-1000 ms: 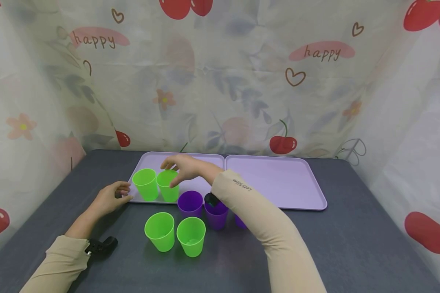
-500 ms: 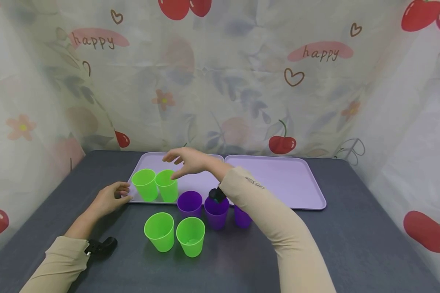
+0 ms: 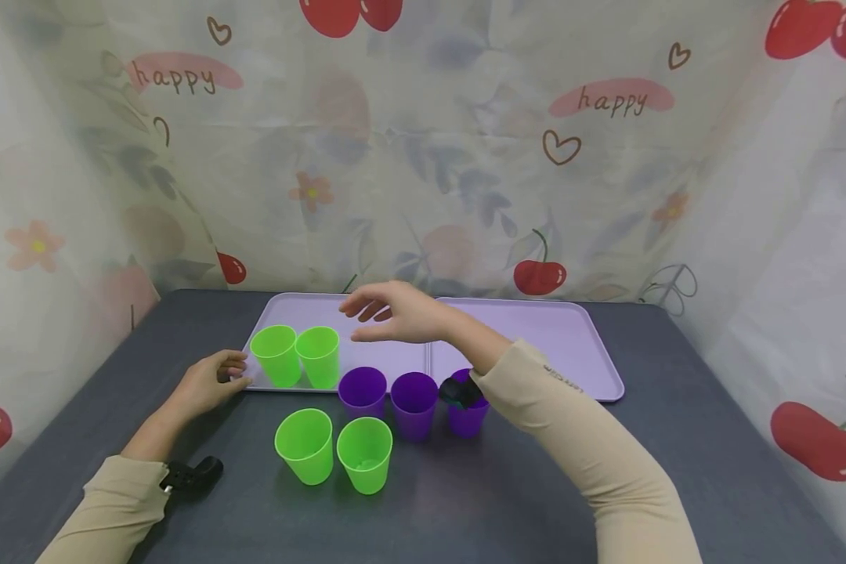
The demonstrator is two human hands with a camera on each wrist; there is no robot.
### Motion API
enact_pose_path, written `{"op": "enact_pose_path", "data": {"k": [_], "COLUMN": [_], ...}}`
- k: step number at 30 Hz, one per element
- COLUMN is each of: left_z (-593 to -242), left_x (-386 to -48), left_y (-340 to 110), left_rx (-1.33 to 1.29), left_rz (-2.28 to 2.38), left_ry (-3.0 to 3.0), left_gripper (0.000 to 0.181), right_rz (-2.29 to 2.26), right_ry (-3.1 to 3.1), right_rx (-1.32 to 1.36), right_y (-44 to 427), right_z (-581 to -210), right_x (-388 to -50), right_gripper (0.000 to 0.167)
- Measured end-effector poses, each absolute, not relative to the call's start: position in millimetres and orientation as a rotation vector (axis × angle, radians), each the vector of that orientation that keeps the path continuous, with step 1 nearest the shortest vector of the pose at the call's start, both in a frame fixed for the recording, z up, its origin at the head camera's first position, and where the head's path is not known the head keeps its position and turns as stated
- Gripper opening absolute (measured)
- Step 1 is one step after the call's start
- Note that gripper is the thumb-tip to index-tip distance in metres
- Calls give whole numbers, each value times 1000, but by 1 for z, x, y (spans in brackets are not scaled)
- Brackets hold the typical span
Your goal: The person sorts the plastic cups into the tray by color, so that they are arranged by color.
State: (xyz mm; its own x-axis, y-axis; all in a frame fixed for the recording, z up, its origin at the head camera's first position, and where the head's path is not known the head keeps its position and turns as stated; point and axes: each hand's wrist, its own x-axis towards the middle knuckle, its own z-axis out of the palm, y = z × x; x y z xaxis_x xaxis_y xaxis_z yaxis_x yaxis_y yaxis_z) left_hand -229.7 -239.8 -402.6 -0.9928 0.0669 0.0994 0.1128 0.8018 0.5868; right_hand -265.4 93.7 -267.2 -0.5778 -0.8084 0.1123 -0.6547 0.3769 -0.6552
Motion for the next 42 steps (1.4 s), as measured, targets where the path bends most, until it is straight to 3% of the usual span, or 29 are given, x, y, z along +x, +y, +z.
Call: {"op": "enact_pose_path", "data": {"k": [21,32,42], "left_z": [-405,-407,-408], "left_x": [-231,-232,-233], "left_y": [-241,-242,-243], "left_rx": [-136,-136,-138], "left_rz": [-959,-955,-957], "left_ry": [-2924,-2919,-2919], "left_gripper": [45,45,44], "right_rz": [-1124,-1228,-1261], "right_ry": [2478,2415,2354], "right_rx": [-1281,-1336,-1277], "right_y": [157,158,150], "right_z": [-297,-319,-336], "right_x": [-207,-189,-178], "right_gripper": [37,36,44]}}
